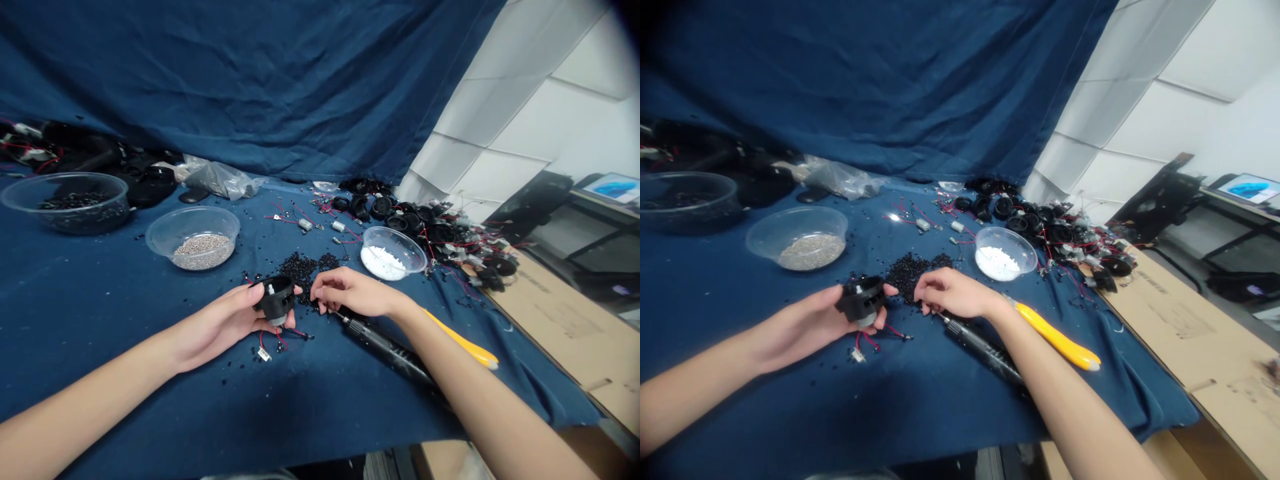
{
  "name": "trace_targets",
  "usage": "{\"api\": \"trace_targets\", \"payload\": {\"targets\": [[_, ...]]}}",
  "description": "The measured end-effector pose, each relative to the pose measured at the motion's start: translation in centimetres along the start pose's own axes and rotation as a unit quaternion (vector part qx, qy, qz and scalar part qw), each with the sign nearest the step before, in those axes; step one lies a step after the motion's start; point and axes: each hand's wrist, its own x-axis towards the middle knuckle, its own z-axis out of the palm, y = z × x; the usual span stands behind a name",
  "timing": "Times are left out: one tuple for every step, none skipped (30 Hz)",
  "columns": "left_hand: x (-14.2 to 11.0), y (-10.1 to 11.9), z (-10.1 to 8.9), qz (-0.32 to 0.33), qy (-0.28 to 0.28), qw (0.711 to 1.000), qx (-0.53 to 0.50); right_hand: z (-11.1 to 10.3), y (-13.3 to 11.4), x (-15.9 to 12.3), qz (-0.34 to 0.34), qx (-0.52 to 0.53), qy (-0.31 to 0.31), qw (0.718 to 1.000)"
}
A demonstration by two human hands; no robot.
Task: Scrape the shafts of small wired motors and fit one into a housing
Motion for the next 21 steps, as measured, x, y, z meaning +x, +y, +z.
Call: {"api": "trace_targets", "payload": {"targets": [[0.0, 0.0, 0.0, 0.004, -0.003, 1.000, -0.001, 0.1, 0.0, 0.1, 0.002, -0.013, 0.013, 1.000], [-0.1, -0.1, 0.0, 0.009, -0.005, 1.000, -0.001, 0.1, -0.1, 0.3, 0.003, -0.028, 0.030, 0.999], [-0.1, -0.1, -0.1, 0.012, -0.006, 1.000, 0.001, 0.2, -0.3, 0.4, 0.004, -0.046, 0.049, 0.998], [-0.1, -0.2, -0.1, 0.016, -0.007, 1.000, 0.001, 0.1, -0.7, 0.5, 0.004, -0.064, 0.069, 0.996], [-0.1, -0.2, -0.1, 0.018, -0.009, 1.000, 0.001, 0.0, -1.3, 0.5, 0.002, -0.080, 0.087, 0.993], [-0.1, -0.2, -0.2, 0.021, -0.011, 1.000, -0.001, -0.2, -2.0, 0.2, 0.001, -0.101, 0.102, 0.990], [-0.1, -0.3, -0.2, 0.025, -0.015, 1.000, -0.001, -0.4, -2.8, -0.3, 0.005, -0.127, 0.110, 0.986], [-0.1, -0.2, -0.2, 0.032, -0.019, 0.999, 0.000, -0.6, -3.6, -1.1, 0.013, -0.154, 0.112, 0.982], [-0.1, -0.2, -0.2, 0.040, -0.024, 0.999, 0.007, -0.8, -4.4, -2.2, 0.034, -0.207, 0.104, 0.972], [-0.1, -0.1, -0.2, 0.048, -0.025, 0.998, 0.017, -1.0, -5.1, -3.6, 0.069, -0.254, 0.086, 0.961], [-0.1, 0.0, -0.1, 0.054, -0.022, 0.998, 0.031, -1.0, -5.5, -5.2, 0.115, -0.285, 0.067, 0.949], [-0.1, 0.1, 0.0, 0.056, -0.013, 0.997, 0.048, -1.0, -5.7, -7.0, 0.160, -0.305, 0.057, 0.937], [-0.1, 0.2, 0.1, 0.053, 0.000, 0.996, 0.068, -0.9, -5.6, -8.9, 0.201, -0.315, 0.046, 0.926], [-0.1, 0.3, 0.3, 0.050, 0.014, 0.994, 0.095, -0.7, -5.2, -10.7, 0.233, -0.316, 0.041, 0.919], [-0.1, 0.4, 0.5, 0.049, 0.025, 0.990, 0.129, -0.4, -4.7, -12.2, 0.259, -0.308, 0.047, 0.914], [-0.2, 0.5, 0.7, 0.051, 0.035, 0.983, 0.171, -0.1, -4.1, -13.6, 0.282, -0.295, 0.054, 0.911], [-0.3, 0.6, 0.9, 0.055, 0.043, 0.973, 0.218, 0.3, -3.5, -14.5, 0.298, -0.283, 0.055, 0.910], [-0.5, 0.6, 1.2, 0.063, 0.051, 0.961, 0.264, 0.7, -3.0, -15.2, 0.301, -0.274, 0.057, 0.912], [-0.6, 0.6, 1.5, 0.072, 0.059, 0.947, 0.306, 1.1, -2.6, -15.5, 0.298, -0.273, 0.063, 0.912], [-0.8, 0.6, 1.7, 0.081, 0.069, 0.934, 0.341, 1.5, -2.4, -15.5, 0.291, -0.276, 0.072, 0.913], [-0.9, 0.6, 2.0, 0.089, 0.080, 0.922, 0.368, 1.9, -2.3, -15.4, 0.282, -0.282, 0.083, 0.913]]}}
